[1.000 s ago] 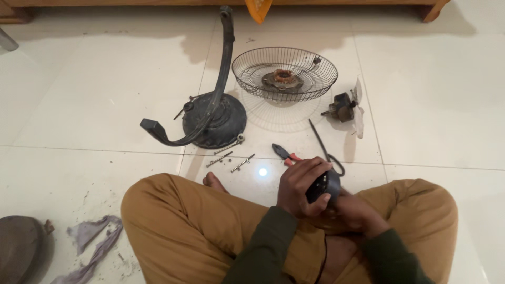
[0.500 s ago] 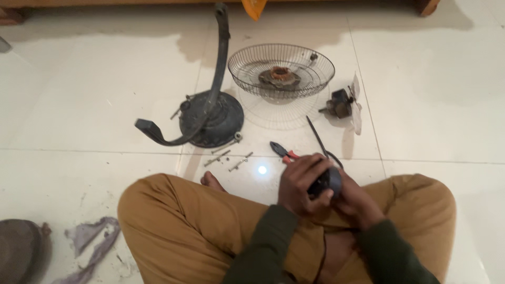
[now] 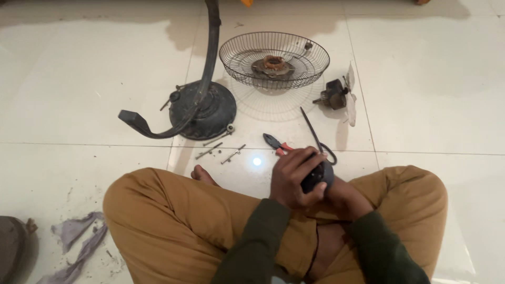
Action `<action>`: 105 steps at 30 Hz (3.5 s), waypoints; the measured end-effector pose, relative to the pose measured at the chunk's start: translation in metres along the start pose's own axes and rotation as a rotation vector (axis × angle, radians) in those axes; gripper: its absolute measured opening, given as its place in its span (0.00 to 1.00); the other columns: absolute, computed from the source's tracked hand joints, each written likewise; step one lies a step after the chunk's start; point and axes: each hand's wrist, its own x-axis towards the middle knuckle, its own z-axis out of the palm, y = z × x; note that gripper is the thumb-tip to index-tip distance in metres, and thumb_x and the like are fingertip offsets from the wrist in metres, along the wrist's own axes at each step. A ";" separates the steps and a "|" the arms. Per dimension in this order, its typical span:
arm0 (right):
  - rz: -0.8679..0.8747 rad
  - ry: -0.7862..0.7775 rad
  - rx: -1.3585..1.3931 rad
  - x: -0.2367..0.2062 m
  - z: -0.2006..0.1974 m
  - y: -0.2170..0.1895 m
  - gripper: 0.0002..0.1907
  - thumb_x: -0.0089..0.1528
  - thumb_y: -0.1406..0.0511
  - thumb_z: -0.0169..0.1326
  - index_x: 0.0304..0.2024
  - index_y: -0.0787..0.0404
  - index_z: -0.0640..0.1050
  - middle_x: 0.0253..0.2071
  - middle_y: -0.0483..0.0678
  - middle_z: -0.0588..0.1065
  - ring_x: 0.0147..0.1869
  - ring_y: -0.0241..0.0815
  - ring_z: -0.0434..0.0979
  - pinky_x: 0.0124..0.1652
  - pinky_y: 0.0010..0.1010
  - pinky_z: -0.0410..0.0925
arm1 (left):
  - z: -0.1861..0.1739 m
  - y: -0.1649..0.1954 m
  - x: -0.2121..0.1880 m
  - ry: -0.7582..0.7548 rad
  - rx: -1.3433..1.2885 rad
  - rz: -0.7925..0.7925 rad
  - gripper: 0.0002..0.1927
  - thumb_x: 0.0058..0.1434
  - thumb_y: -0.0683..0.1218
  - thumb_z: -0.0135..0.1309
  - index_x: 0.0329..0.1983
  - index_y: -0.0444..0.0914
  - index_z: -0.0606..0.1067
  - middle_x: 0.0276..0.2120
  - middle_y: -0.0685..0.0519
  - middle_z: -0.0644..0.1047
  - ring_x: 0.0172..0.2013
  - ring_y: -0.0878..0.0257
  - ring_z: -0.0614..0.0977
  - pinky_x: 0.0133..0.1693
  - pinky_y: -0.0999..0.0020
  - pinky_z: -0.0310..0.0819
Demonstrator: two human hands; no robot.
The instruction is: The person sits on the floor repairing a disassembled pedestal fan. They hold the black rotor hub, use pliers to work on it, and rub the hub and blade assembly with a sanding block, with the fan base, guard, and loose screws laid out on the floor around them.
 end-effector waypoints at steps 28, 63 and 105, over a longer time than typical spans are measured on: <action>-0.521 -0.017 -0.076 -0.033 0.025 -0.046 0.26 0.60 0.70 0.59 0.62 0.65 0.72 0.44 0.45 0.78 0.44 0.31 0.78 0.43 0.24 0.73 | 0.021 -0.043 -0.005 0.425 -1.653 -1.009 0.35 0.70 0.65 0.31 0.68 0.39 0.69 0.54 0.46 0.78 0.55 0.54 0.79 0.57 0.56 0.75; -1.085 0.546 -0.895 -0.043 0.056 -0.049 0.16 0.55 0.79 0.56 0.43 0.60 0.82 0.41 0.50 0.82 0.42 0.48 0.84 0.40 0.33 0.75 | 0.031 -0.039 -0.010 0.239 -1.152 -1.102 0.30 0.71 0.63 0.37 0.62 0.40 0.74 0.47 0.53 0.78 0.45 0.66 0.80 0.47 0.72 0.77; -0.312 0.379 -0.002 0.006 0.028 -0.005 0.07 0.63 0.69 0.56 0.41 0.65 0.72 0.21 0.47 0.73 0.19 0.35 0.70 0.20 0.27 0.62 | 0.037 -0.034 -0.014 0.195 -0.783 -0.700 0.24 0.73 0.55 0.40 0.62 0.35 0.73 0.40 0.50 0.75 0.41 0.63 0.76 0.45 0.70 0.73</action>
